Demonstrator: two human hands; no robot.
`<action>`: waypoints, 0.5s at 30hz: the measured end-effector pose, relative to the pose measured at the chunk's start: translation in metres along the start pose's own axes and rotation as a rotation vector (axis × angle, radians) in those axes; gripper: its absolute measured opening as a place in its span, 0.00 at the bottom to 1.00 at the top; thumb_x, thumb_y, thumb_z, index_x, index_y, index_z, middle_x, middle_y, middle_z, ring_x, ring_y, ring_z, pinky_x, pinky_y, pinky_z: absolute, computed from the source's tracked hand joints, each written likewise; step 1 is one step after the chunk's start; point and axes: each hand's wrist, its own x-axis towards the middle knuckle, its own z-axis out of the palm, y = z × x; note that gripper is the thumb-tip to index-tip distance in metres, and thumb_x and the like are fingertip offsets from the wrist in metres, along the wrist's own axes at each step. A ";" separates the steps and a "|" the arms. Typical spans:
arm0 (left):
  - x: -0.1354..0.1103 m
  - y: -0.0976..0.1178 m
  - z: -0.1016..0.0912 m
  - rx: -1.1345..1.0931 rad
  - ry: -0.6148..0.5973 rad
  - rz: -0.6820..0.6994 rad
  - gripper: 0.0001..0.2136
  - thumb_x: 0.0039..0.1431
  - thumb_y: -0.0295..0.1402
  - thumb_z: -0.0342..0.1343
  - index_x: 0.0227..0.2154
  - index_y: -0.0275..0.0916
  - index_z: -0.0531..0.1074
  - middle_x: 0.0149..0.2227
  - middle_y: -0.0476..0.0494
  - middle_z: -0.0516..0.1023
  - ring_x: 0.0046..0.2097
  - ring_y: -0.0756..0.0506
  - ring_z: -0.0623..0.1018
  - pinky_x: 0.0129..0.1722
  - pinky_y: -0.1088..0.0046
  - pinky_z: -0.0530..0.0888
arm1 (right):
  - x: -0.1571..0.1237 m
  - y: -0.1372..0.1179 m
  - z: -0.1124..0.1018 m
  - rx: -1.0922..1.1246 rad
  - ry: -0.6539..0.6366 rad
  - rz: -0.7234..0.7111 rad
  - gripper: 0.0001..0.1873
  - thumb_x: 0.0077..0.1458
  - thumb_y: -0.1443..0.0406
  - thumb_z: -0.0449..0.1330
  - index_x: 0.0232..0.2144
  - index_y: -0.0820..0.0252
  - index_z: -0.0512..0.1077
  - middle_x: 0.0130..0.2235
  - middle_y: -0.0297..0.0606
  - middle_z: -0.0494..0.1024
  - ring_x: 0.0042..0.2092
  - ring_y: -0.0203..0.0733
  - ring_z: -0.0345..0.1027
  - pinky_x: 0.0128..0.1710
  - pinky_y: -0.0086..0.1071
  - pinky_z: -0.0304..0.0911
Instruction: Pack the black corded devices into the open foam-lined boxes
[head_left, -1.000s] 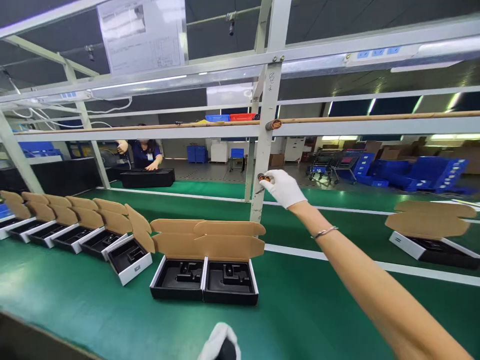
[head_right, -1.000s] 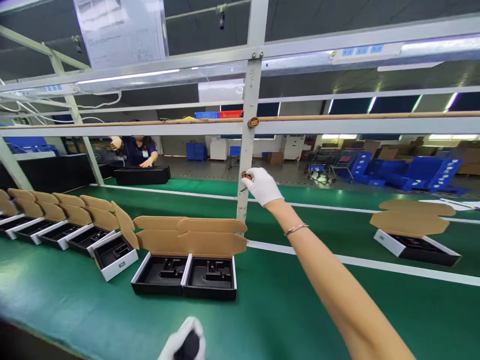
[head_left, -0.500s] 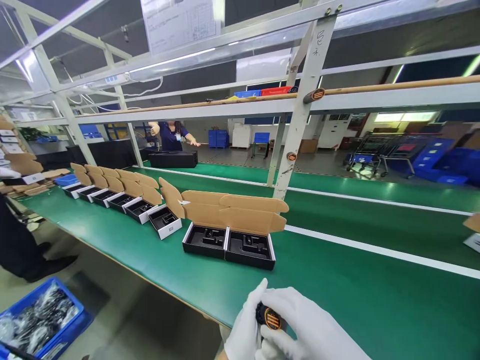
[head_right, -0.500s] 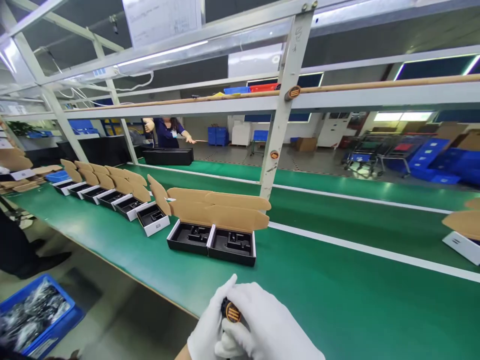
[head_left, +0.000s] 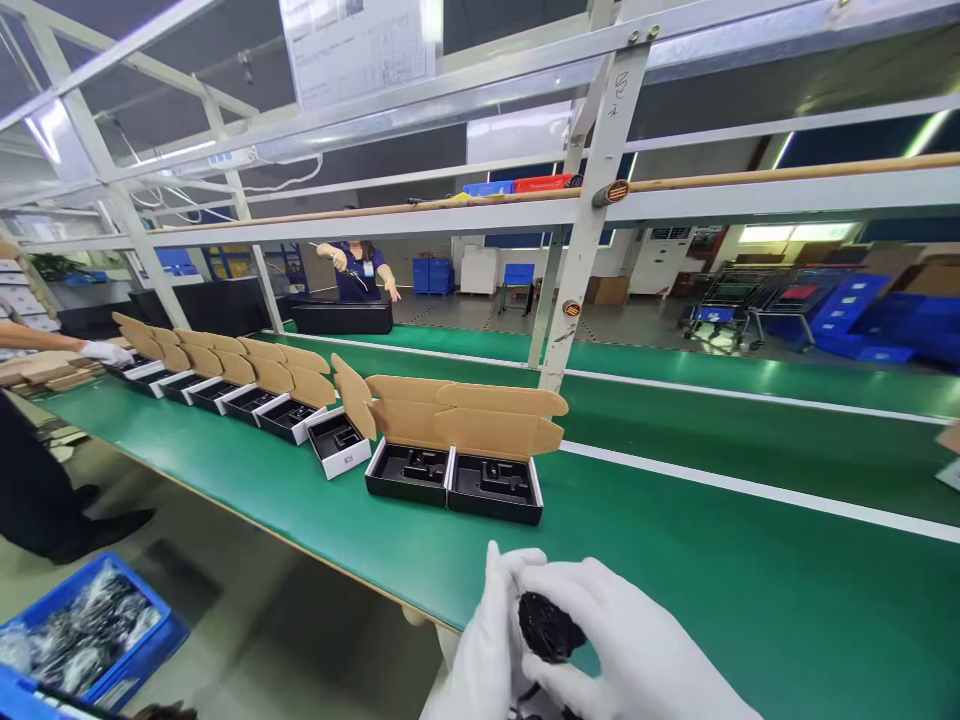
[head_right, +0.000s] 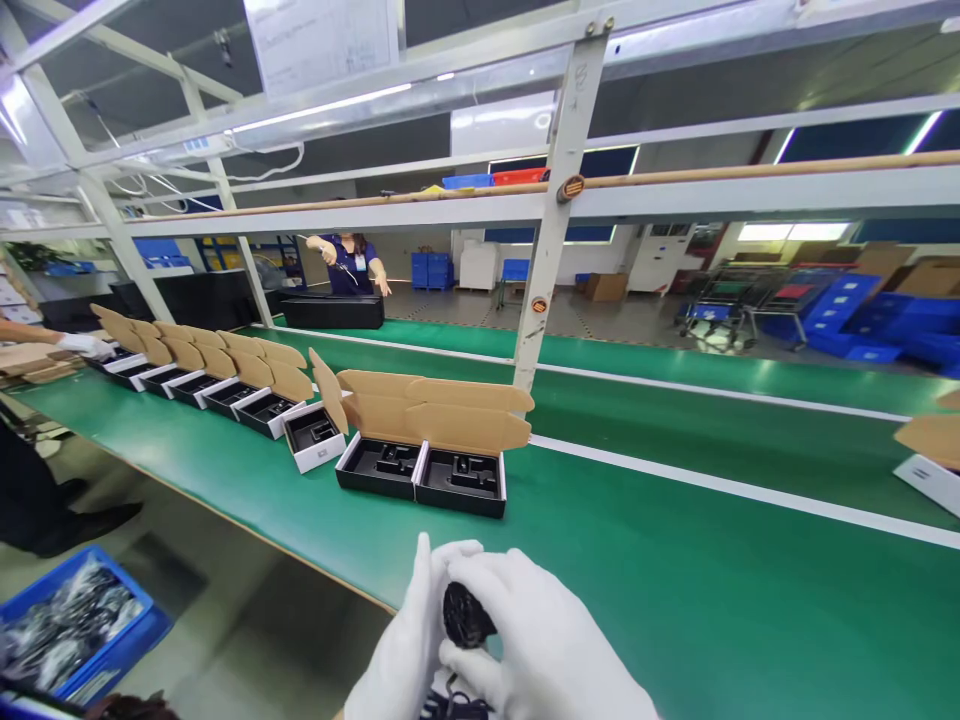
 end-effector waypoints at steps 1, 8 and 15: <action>0.001 0.005 0.004 -0.060 -0.044 -0.041 0.26 0.62 0.54 0.49 0.51 0.40 0.71 0.54 0.40 0.75 0.61 0.39 0.68 0.62 0.63 0.64 | 0.000 -0.002 -0.005 0.064 -0.002 0.021 0.18 0.54 0.60 0.64 0.48 0.44 0.71 0.41 0.34 0.80 0.38 0.46 0.75 0.38 0.36 0.72; 0.003 0.013 0.021 -0.310 -0.200 0.013 0.17 0.54 0.45 0.64 0.37 0.35 0.76 0.39 0.39 0.77 0.48 0.39 0.75 0.54 0.62 0.67 | -0.004 -0.002 -0.018 0.174 0.034 0.016 0.24 0.48 0.67 0.64 0.48 0.40 0.71 0.45 0.33 0.80 0.42 0.44 0.76 0.39 0.34 0.75; 0.002 0.010 0.010 -0.270 -0.160 -0.007 0.20 0.51 0.47 0.67 0.35 0.37 0.70 0.33 0.49 0.70 0.34 0.52 0.70 0.37 0.74 0.67 | -0.007 0.008 -0.017 0.090 0.109 -0.012 0.17 0.52 0.61 0.63 0.46 0.44 0.72 0.39 0.36 0.81 0.37 0.46 0.76 0.37 0.37 0.74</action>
